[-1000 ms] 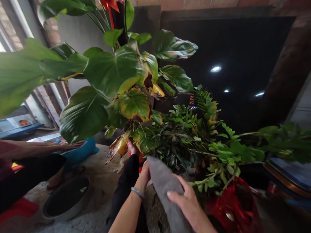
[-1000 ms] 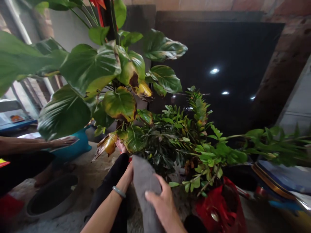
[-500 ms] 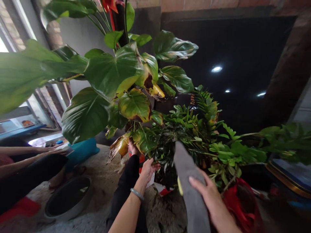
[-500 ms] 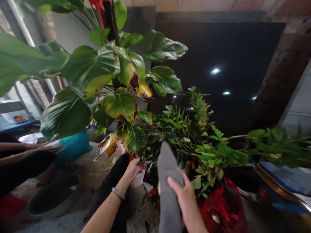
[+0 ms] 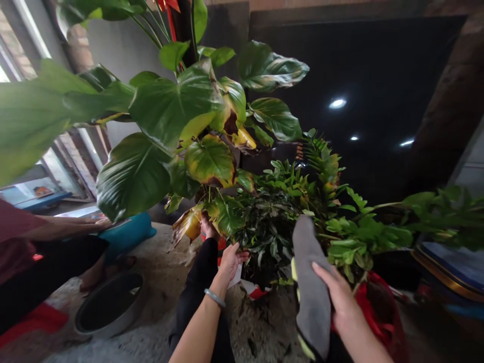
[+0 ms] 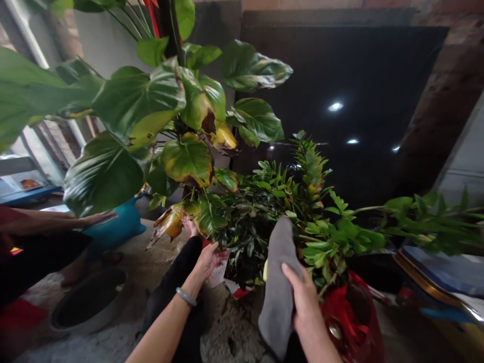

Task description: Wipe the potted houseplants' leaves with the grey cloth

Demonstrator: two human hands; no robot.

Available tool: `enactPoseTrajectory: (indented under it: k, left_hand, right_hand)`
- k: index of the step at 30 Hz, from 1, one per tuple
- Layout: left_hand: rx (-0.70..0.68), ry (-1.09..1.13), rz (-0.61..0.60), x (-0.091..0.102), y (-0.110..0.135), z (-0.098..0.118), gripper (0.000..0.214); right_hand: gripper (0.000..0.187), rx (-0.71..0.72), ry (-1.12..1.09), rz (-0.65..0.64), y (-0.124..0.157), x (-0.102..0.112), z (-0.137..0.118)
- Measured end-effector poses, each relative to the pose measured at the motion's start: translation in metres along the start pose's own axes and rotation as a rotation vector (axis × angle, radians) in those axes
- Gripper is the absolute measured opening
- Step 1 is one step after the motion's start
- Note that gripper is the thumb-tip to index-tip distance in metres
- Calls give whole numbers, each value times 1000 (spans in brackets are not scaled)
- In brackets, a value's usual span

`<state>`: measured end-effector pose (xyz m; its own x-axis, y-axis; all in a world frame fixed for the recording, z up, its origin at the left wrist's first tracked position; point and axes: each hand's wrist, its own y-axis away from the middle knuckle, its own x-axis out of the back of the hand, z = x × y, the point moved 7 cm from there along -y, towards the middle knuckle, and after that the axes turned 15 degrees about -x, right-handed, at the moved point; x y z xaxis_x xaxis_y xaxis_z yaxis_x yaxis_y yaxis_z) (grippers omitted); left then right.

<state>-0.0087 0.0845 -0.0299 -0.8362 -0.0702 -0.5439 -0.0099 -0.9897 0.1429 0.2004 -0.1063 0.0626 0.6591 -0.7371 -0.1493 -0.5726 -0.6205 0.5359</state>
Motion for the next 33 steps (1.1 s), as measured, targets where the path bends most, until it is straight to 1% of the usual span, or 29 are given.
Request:
enactPoseTrajectory:
  k: [1, 2, 3, 4, 5, 6, 7, 9, 10, 11, 12, 13, 14, 16, 17, 19, 20, 21, 23, 25, 26, 27, 28, 29, 31, 33]
  left_hand:
    - [-2, 0, -1, 0, 0, 0, 13]
    - [-3, -1, -2, 0, 0, 1, 12]
    - [-1, -2, -3, 0, 0, 0, 12]
    - [3, -5, -4, 0, 0, 0, 12]
    - [8, -8, -6, 0, 0, -1, 13]
    - [12, -11, -7, -1, 0, -1, 13]
    - [14, -13, -8, -1, 0, -2, 13]
    - [9, -13, -9, -1, 0, -2, 14]
    - [4, -11, -7, -1, 1, -1, 14]
    - [-2, -9, -6, -1, 1, 0, 14]
    - [-7, -8, -6, 0, 1, 0, 15]
    - [-11, -7, -6, 0, 1, 1, 16]
    - [-13, -5, -6, 0, 0, 1, 17]
    - [-19, -6, -10, 1, -1, 1, 17]
    - [-22, -9, -13, 1, -1, 0, 18]
    - [-30, -21, -20, 1, -2, -1, 20]
    - [-34, -28, -23, 2, -3, -1, 20]
    - [-38, -34, -24, 2, -3, -2, 21]
    - [-47, -44, -19, 3, -3, -2, 22]
    - [-64, -55, -12, 4, -3, -1, 23]
    - [-74, -61, -8, 4, -2, 0, 24]
    - [-85, -66, -3, 4, -2, 1, 26]
    - [-95, -70, 3, 4, -1, 1, 27]
    - [-105, -74, 8, 4, -1, 2, 29]
    - [-120, -80, 15, 5, 0, 3, 30]
    - [-132, -87, 17, 6, 0, 4, 30]
  right_hand:
    - [49, -59, 31, -66, 3, -3, 22]
    - [47, -84, 67, -123, 8, -4, 40]
    - [47, -103, 99, -171, 14, -3, 51]
    - [48, -103, 125, -207, 20, -2, 55]
    - [51, -89, 136, -215, 25, 0, 51]
    - [55, -58, 134, -193, 27, 2, 38]
    - [58, -3, 126, -150, 28, 4, 19]
    - [65, 150, 73, -18, 24, 7, -27]
    - [67, 216, 28, 43, 20, 7, -46]
    - [69, 249, -17, 84, 15, 5, -58]
    - [67, 245, -57, 99, 8, 2, -60]
    - [61, 199, -82, 87, 1, -2, -54]
    - [53, 118, -85, 53, -5, -7, -39]
    - [38, -54, -37, -47, -8, -14, 3]
    - [35, -119, -2, -84, -4, -15, 23]
    - [31, -119, 39, -125, 12, -13, 44]
    - [32, -118, 55, -141, 21, -13, 45]
    - [35, -112, 65, -154, 30, -14, 39]
    - [50, -72, 52, -157, 42, -19, 10]
    - [68, 63, -19, -99, 45, -23, -31]
    - [73, 123, -55, -71, 43, -26, -46]
    - [74, 152, -77, -61, 39, -29, -55]
    - [70, 134, -81, -73, 33, -33, -55]
    - [63, 71, -59, -109, 27, -38, -47]
    - [49, -89, 34, -207, 19, -43, -16]
    - [42, -158, 103, -250, 24, -34, 17]
